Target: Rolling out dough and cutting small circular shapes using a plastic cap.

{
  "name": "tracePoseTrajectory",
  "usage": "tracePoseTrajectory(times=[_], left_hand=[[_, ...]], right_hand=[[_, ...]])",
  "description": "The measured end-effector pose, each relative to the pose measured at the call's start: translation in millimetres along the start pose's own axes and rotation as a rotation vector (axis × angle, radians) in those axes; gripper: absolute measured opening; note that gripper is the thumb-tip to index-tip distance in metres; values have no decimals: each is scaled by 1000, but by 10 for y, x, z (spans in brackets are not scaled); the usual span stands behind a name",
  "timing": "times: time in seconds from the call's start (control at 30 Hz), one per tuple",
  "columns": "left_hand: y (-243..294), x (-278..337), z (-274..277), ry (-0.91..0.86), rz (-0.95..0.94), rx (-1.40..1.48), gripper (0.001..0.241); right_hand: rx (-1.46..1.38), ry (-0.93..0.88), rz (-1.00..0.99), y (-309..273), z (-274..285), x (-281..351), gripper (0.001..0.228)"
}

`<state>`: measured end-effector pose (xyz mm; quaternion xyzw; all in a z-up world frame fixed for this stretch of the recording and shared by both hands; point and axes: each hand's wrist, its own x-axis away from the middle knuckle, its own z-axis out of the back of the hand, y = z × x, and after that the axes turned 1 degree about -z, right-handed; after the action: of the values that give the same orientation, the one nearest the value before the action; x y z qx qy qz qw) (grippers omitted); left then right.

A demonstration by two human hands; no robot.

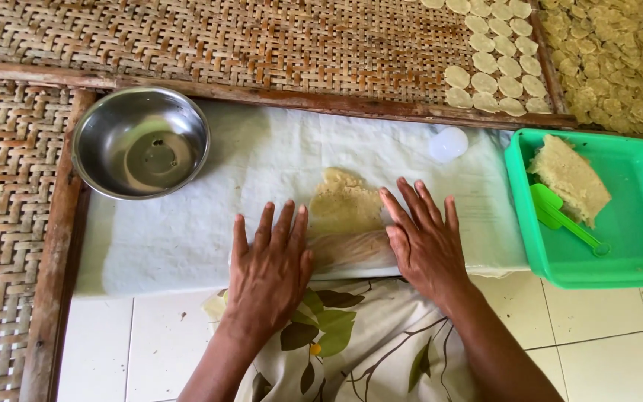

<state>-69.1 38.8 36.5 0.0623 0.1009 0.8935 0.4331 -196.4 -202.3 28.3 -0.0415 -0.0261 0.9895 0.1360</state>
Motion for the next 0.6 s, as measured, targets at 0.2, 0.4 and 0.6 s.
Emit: tracePoseTrajectory(times=[0.2,0.4,0.6], left_hand=[[-101,-355,81,38,-46,-67,63],[-413,-1074,19,255,26,-267,58],[-329,-976,65,72,57,-130,65]], right_hand=[[21,54,56,187,-119,-313,56],[14,105,103,396,-224,-1144,53],[-33,12,121,401,-187,-1077,54]])
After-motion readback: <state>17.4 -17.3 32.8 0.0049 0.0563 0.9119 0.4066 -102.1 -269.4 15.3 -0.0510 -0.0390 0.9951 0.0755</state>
